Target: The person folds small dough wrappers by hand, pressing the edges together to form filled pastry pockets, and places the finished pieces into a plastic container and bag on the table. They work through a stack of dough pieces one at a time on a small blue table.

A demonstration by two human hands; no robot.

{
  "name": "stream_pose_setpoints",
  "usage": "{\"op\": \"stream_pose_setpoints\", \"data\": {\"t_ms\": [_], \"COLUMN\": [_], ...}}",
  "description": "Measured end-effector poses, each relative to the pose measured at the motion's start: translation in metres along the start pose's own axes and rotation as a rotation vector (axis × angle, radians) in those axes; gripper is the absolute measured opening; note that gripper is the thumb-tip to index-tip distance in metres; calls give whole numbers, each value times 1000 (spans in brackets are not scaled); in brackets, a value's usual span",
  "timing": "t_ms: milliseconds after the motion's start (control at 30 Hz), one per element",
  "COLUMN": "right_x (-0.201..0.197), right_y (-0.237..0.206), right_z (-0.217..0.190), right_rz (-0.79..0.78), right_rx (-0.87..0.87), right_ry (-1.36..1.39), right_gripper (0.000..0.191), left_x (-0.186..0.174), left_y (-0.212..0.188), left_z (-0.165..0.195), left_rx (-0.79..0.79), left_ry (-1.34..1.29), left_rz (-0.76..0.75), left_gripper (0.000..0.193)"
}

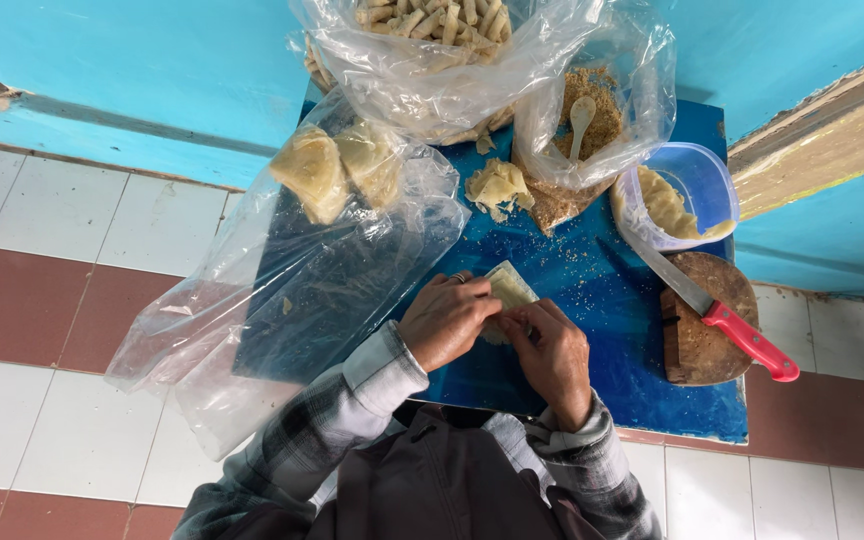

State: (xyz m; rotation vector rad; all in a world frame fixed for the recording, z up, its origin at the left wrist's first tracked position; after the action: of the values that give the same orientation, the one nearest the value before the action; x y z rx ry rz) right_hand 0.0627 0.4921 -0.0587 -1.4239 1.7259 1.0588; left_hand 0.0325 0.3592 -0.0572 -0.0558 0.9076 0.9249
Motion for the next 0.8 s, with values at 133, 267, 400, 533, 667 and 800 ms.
{"op": "stream_pose_setpoints", "data": {"t_ms": [133, 267, 400, 533, 667, 800], "right_x": [-17, -27, -28, -27, -27, -29], "right_y": [-10, -23, -13, -10, -15, -9], "right_z": [-21, -50, -47, -49, -55, -52], "right_rz": [156, 241, 215, 215, 241, 246], "right_rx": [-162, -418, -366, -352, -384, -379], "right_ry": [-39, -238, -215, -256, -338, -293], "right_gripper": [9, 15, 13, 12, 23, 10], "left_x": [10, 11, -2, 5, 4, 0], "left_y": [0, 4, 0, -1, 5, 4], "left_z": [-20, -22, -11, -12, -15, -15], "left_rx": [-86, -88, 14, 18, -6, -6], "left_ry": [-63, 22, -72, -78, -1, -66], "left_rz": [-20, 9, 127, 17, 51, 126], "left_gripper": [6, 7, 13, 12, 8, 12]}}
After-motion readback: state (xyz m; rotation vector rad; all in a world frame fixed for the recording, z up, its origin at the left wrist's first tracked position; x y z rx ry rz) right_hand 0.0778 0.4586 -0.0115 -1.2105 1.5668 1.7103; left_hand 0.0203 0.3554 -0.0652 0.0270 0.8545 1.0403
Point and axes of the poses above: each hand's wrist, its own y-axis towards the middle knuckle, its own x-axis out of the palm, z = x × y, the point moved 9 cm from there along y, towards the middle knuckle, and after that the axes turned 10 degrees about -y, right-handed, at the moved point
